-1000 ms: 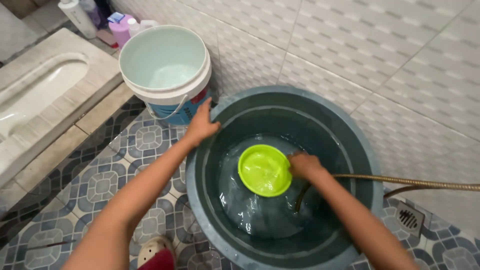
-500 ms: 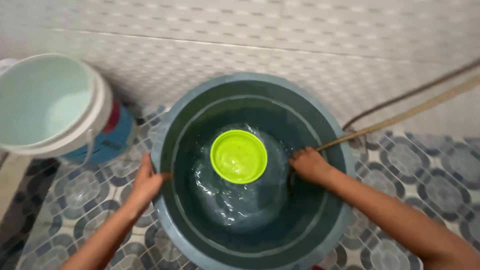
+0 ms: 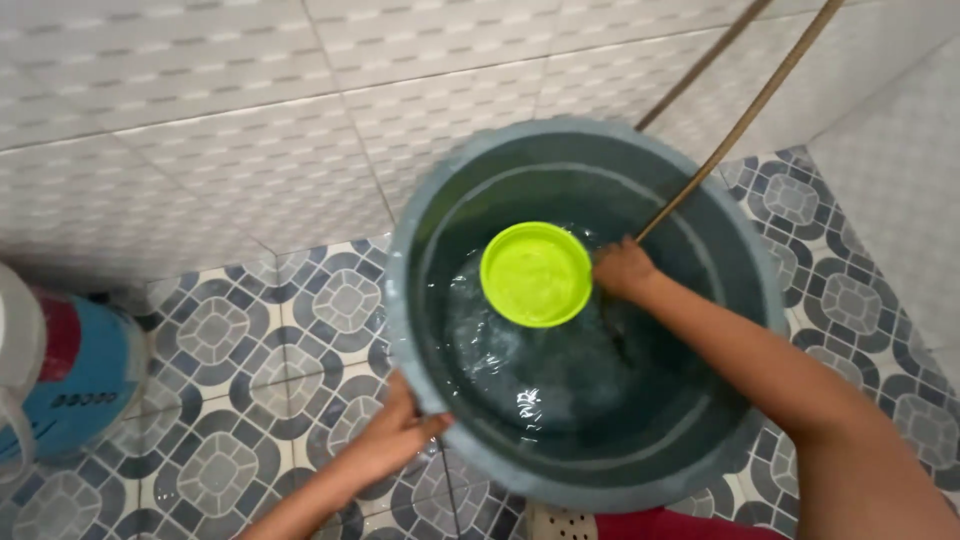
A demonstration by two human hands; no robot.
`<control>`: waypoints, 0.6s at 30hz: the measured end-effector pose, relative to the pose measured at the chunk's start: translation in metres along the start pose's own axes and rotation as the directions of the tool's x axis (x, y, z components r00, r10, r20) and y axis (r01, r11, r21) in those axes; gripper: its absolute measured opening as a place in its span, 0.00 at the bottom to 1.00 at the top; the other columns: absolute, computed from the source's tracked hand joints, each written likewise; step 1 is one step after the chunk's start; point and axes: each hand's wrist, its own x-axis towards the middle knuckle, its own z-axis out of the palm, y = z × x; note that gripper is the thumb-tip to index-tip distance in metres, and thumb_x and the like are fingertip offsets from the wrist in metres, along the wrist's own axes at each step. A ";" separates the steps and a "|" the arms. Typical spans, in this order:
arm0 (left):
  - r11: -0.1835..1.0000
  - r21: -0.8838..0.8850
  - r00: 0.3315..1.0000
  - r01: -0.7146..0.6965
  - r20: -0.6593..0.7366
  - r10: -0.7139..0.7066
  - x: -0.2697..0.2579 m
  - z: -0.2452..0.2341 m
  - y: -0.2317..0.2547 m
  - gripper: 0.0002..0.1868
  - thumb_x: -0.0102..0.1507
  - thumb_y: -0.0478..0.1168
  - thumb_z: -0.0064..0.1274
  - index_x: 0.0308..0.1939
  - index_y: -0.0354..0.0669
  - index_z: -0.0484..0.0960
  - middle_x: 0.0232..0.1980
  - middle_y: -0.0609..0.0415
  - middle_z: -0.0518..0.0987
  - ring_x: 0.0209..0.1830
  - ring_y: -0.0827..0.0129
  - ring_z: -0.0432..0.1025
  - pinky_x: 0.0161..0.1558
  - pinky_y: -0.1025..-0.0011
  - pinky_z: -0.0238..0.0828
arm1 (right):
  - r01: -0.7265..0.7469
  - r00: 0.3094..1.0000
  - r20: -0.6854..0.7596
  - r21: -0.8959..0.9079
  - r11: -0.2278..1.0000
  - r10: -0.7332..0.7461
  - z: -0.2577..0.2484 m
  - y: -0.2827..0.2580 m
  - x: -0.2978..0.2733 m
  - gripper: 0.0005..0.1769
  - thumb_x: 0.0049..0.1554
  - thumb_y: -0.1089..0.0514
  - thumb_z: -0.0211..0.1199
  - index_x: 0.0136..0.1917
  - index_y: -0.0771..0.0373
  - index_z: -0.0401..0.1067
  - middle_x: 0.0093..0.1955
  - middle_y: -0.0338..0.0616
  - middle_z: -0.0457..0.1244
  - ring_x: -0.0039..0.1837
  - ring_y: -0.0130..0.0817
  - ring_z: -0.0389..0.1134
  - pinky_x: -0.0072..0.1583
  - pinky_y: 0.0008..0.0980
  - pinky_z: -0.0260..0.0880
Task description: Scrubbing bathroom wall tiles using a small brush and cleaning solution.
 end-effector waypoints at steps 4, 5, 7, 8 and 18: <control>0.983 0.035 0.980 -0.178 0.094 0.174 0.034 0.043 -0.002 0.47 0.62 0.43 0.56 0.74 0.30 0.44 0.69 0.37 0.64 0.67 0.55 0.68 0.65 0.65 0.64 | -0.037 0.992 0.124 0.108 0.993 0.023 -0.023 0.026 -0.039 0.25 0.48 0.41 0.70 0.54 0.54 0.79 0.63 0.48 0.64 0.68 0.47 0.62 0.72 0.55 0.56; 0.974 0.080 0.971 -0.213 0.127 0.202 0.039 0.050 -0.001 0.45 0.64 0.44 0.56 0.73 0.26 0.44 0.68 0.33 0.65 0.68 0.53 0.67 0.67 0.65 0.62 | -0.105 0.993 -0.025 0.252 0.962 0.115 0.009 0.030 -0.034 0.21 0.53 0.44 0.64 0.56 0.55 0.79 0.63 0.48 0.66 0.68 0.47 0.65 0.66 0.54 0.65; 0.961 0.125 0.962 -0.246 0.154 0.226 0.045 0.063 0.007 0.43 0.67 0.44 0.55 0.71 0.22 0.44 0.68 0.30 0.66 0.70 0.51 0.66 0.69 0.64 0.60 | -0.145 0.962 -0.157 0.402 0.904 0.225 0.042 0.032 -0.024 0.18 0.59 0.48 0.59 0.57 0.56 0.79 0.62 0.48 0.68 0.67 0.48 0.69 0.61 0.52 0.74; 0.949 0.171 0.951 -0.266 0.206 0.230 0.046 0.069 0.015 0.41 0.68 0.45 0.53 0.73 0.26 0.47 0.69 0.29 0.65 0.70 0.49 0.67 0.70 0.64 0.61 | -0.394 0.912 0.134 0.552 0.735 0.389 0.043 0.029 -0.021 0.28 0.59 0.37 0.59 0.60 0.60 0.77 0.63 0.52 0.69 0.64 0.51 0.70 0.58 0.52 0.73; 0.933 -0.002 0.868 -0.359 0.366 0.335 0.036 0.137 0.069 0.50 0.62 0.48 0.57 0.75 0.26 0.43 0.69 0.28 0.62 0.62 0.52 0.74 0.63 0.65 0.69 | -0.452 0.724 0.689 0.513 -0.729 0.037 0.294 0.015 0.029 0.37 0.53 0.46 0.64 0.72 0.60 0.63 0.53 0.45 0.70 0.51 0.56 0.75 0.47 0.50 0.81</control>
